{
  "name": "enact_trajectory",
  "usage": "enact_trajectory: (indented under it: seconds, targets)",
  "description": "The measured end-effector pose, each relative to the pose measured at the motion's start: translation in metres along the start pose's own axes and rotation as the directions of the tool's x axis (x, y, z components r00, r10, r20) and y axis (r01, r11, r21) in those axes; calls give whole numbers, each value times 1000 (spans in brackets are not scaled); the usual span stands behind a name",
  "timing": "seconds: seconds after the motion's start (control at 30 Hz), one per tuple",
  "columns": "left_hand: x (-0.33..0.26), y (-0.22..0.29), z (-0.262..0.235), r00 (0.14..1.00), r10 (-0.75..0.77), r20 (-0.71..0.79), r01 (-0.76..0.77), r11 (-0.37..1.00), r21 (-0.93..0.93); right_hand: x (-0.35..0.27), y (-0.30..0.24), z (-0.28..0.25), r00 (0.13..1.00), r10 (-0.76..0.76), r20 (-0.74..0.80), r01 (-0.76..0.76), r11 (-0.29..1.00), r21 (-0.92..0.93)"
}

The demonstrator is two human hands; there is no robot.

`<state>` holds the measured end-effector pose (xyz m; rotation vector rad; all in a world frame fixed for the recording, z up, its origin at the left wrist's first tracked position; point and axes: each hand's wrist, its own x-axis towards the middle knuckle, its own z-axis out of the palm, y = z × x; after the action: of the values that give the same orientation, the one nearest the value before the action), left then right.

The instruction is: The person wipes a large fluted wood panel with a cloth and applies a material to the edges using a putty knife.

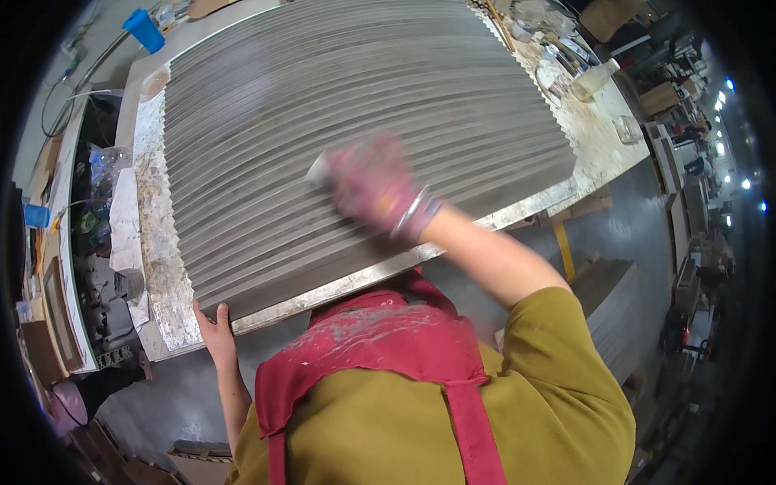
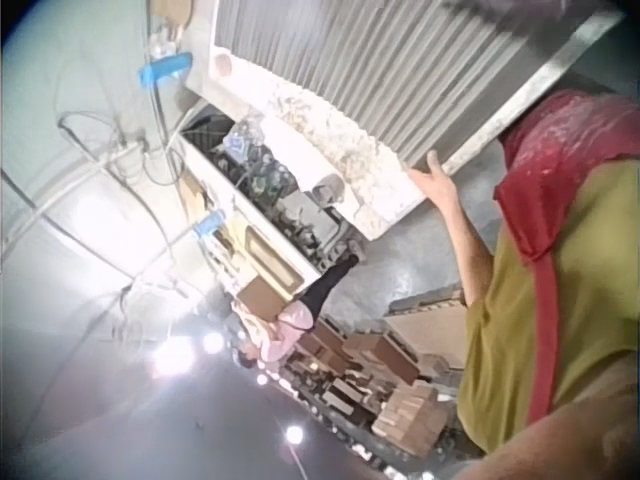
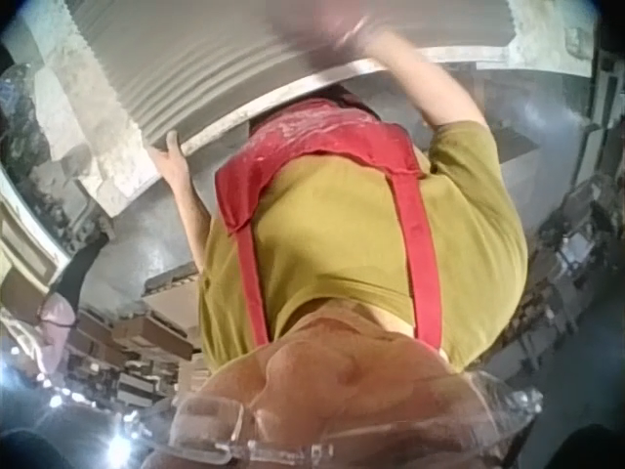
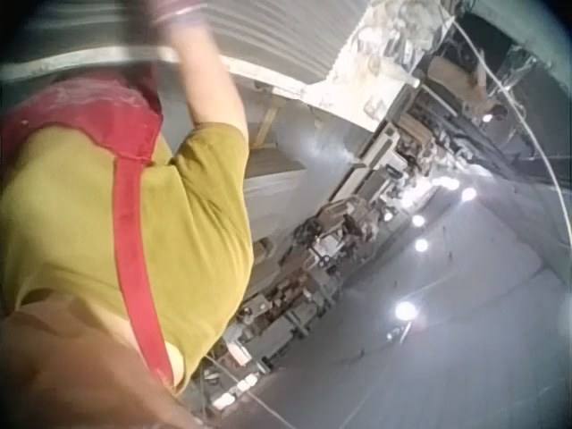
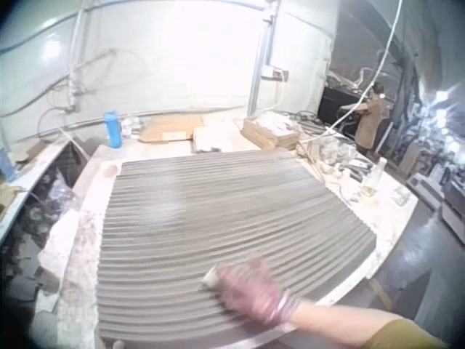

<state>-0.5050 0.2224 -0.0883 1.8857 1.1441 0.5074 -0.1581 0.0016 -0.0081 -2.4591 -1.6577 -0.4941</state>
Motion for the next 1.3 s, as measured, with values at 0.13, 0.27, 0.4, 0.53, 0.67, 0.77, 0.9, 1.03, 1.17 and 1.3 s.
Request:
enact_trajectory:
  seconds: [0.13,0.27,0.4,0.53,0.67,0.77,0.9,1.03,1.17,1.3]
  targets:
    - [3,-3,-1,998,51,25,-49,994,-93,-47,-36,-15,996,-28,89,11,984,178]
    - [0,14,-2,998,52,22,-52,998,-40,-57,52,-36,846,460,271,-463,885,-56]
    - [1,9,4,998,55,-12,-55,998,-9,-55,-27,-32,972,115,206,-112,993,-24]
    - [2,2,0,996,85,-6,-85,996,5,-80,-7,-11,986,165,27,-166,986,32]
    - [2,6,-4,992,127,24,-127,992,9,-71,34,-43,884,409,226,-401,912,-79]
    - [2,7,-6,992,115,51,-116,993,26,-66,-40,-45,990,30,140,-38,998,53]
    - [5,7,-11,985,162,51,-168,975,146,-92,7,-25,970,222,94,-214,972,-93]
    - [3,14,-11,957,285,57,-287,897,335,-78,28,-40,947,315,63,-311,948,-65]
    - [7,0,-5,949,313,49,-312,897,313,-27,-93,-15,997,-40,71,29,988,150]
    - [7,-11,-13,941,336,39,-330,888,319,-4,-55,-19,982,85,169,-82,996,-25]
